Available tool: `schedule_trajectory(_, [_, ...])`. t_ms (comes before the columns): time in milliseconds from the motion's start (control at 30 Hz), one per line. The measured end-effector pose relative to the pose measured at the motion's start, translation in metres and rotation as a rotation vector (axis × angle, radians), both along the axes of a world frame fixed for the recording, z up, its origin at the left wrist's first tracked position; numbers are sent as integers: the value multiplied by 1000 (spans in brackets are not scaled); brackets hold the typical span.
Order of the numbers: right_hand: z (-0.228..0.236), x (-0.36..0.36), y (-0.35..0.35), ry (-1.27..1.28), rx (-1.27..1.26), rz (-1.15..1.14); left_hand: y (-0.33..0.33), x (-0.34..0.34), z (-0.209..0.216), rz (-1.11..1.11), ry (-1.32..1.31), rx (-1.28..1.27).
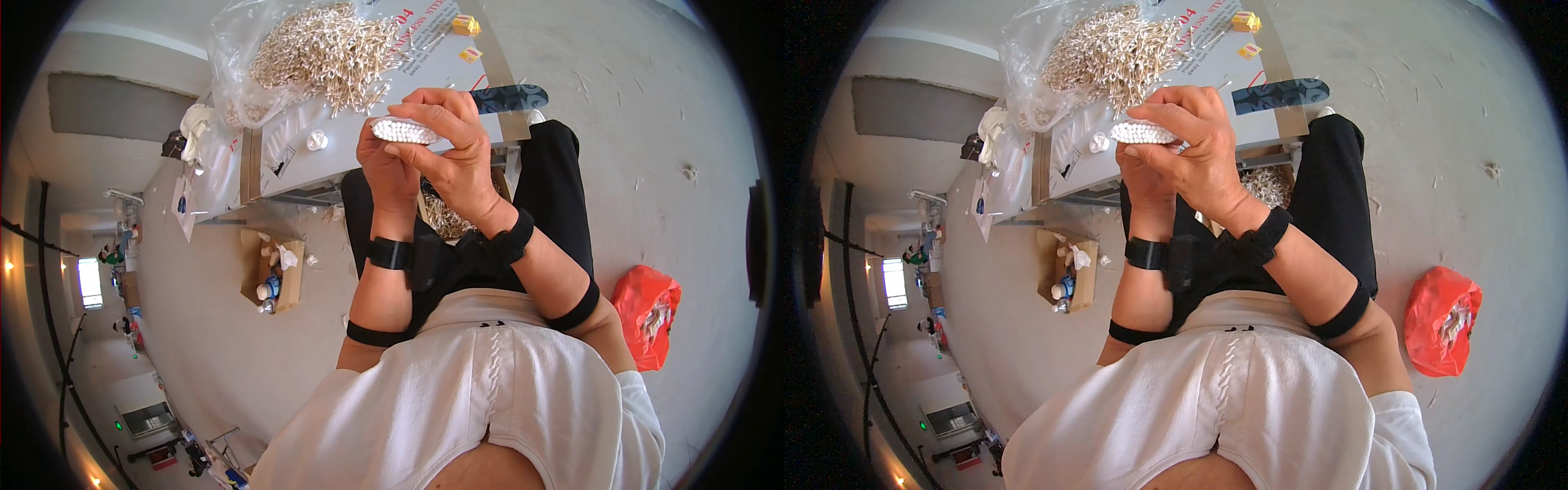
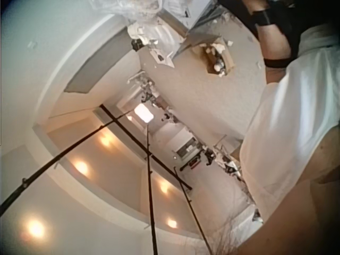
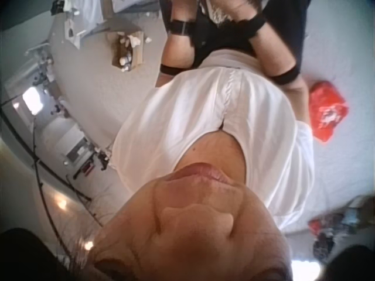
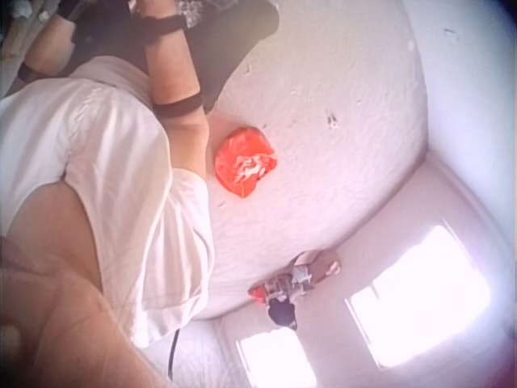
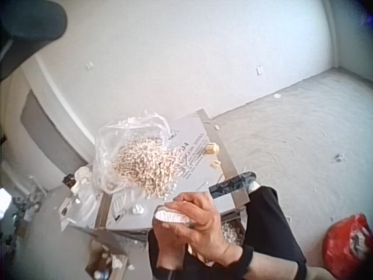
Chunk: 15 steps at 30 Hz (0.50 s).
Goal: Packaging small white swabs into plastic retail containers.
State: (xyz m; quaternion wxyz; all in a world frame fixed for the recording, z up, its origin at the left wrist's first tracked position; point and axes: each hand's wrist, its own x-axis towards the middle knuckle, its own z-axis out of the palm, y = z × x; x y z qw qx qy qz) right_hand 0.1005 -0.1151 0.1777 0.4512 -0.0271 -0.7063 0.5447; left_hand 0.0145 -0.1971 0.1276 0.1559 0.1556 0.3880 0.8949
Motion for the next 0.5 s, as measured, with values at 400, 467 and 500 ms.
schedule_trajectory(400, [4,-3,1,71,88,1,5,0,-14,-60,94,51])
schedule_trajectory(467, [3,-3,2,68,83,-1,6,2,-15,-47,159,7])
schedule_trajectory(500, [3,-3,1,68,83,1,5,1,-16,-45,159,7])
